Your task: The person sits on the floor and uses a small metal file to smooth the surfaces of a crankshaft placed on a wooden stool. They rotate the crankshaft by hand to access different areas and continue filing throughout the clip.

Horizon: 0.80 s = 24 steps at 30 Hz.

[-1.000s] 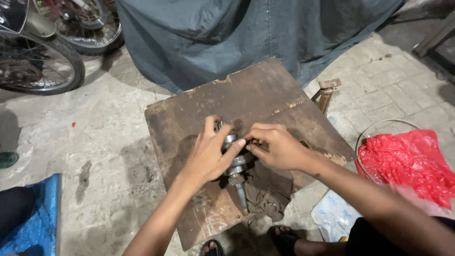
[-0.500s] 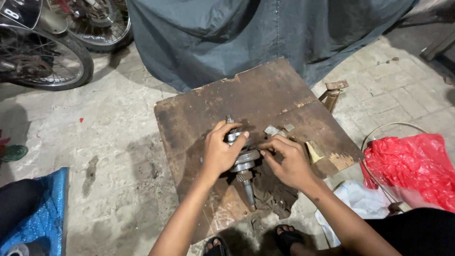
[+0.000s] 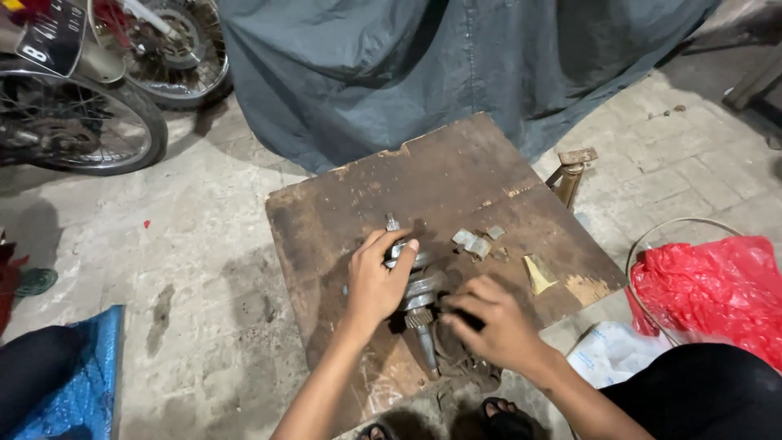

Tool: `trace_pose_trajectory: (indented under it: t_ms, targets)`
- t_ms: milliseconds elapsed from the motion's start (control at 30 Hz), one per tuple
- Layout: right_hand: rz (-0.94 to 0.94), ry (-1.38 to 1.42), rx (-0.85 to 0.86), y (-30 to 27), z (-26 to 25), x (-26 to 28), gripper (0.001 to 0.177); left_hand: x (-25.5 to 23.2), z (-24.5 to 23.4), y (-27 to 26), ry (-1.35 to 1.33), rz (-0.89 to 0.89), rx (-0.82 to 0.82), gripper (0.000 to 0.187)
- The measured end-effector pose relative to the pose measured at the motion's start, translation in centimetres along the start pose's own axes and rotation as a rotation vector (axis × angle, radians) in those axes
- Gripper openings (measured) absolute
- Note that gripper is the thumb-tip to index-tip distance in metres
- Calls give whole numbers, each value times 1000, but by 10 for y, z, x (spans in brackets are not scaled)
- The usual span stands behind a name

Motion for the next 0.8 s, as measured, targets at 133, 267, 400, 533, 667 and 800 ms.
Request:
trace_pose_trajectory:
  t_ms: [133, 267, 400, 533, 667, 800]
  targets:
    - [82, 39, 239, 5, 8, 22, 25, -3, 1, 2, -22, -14, -18, 28]
    - [178, 210, 195, 5, 13, -4, 10, -3, 1, 2, -2, 10, -9, 29]
    - [332, 185, 76, 0, -14, -15, 14, -2, 4, 2, 135, -8, 56, 43]
    - [69, 13, 124, -7, -13, -3, 17, -31, -5, 4, 276, 282, -119, 29]
    - [-36, -114, 217, -11, -13, 12, 19, -30, -1, 5, 152, 214, -72, 23]
    - [-12, -126, 316, -18, -18, 16, 25, -20, 2, 1, 148, 167, -50, 25]
Point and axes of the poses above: each hand's wrist, its own y-axis towards the middle knuckle, its own z-axis out of the palm, x = y × z, the point moved 7 cm from there along y, towards the middle knuckle, and after that the axes turned 14 degrees about z, right-handed, at the moved point
